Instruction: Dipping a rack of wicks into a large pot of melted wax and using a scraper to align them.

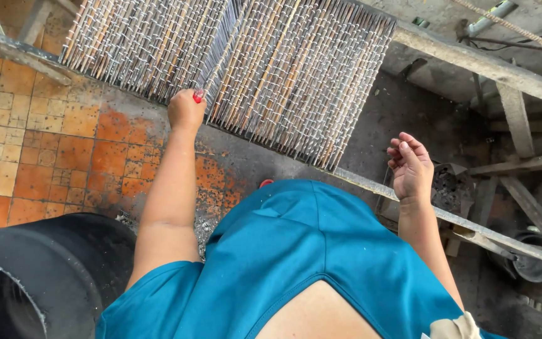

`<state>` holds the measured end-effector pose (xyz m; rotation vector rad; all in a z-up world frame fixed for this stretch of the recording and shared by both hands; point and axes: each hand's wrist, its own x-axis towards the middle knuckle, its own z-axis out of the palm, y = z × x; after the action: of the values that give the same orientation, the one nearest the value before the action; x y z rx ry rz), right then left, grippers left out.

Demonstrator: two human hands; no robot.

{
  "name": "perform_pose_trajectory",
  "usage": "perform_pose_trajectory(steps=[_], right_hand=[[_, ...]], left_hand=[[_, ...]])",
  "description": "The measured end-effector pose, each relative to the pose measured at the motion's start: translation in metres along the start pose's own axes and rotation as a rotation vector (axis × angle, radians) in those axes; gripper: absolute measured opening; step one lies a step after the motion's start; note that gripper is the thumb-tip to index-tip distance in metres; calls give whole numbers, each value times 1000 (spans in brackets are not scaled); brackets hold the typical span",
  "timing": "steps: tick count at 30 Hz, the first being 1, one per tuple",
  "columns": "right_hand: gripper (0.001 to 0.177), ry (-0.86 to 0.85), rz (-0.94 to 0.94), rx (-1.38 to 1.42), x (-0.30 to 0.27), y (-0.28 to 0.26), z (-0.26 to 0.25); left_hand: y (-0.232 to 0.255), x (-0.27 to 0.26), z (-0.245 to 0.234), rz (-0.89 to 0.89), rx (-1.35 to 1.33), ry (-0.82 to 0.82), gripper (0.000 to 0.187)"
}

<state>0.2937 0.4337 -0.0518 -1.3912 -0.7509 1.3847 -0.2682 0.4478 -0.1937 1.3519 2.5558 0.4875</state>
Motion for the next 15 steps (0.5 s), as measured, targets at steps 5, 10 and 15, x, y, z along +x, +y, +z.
perform_pose_trajectory(steps=[5,10,15], right_hand=[[23,-13,1,-9,0,-2,1],[22,-16,30,-18,2,1,-1],[22,46,67,-63,-7,-9,9]], left_hand=[[6,-5,3,-14,-34,-28,21],[0,-2,8,-69,-98,-66,25],[24,-7,-43,-86,-216,-351,20]])
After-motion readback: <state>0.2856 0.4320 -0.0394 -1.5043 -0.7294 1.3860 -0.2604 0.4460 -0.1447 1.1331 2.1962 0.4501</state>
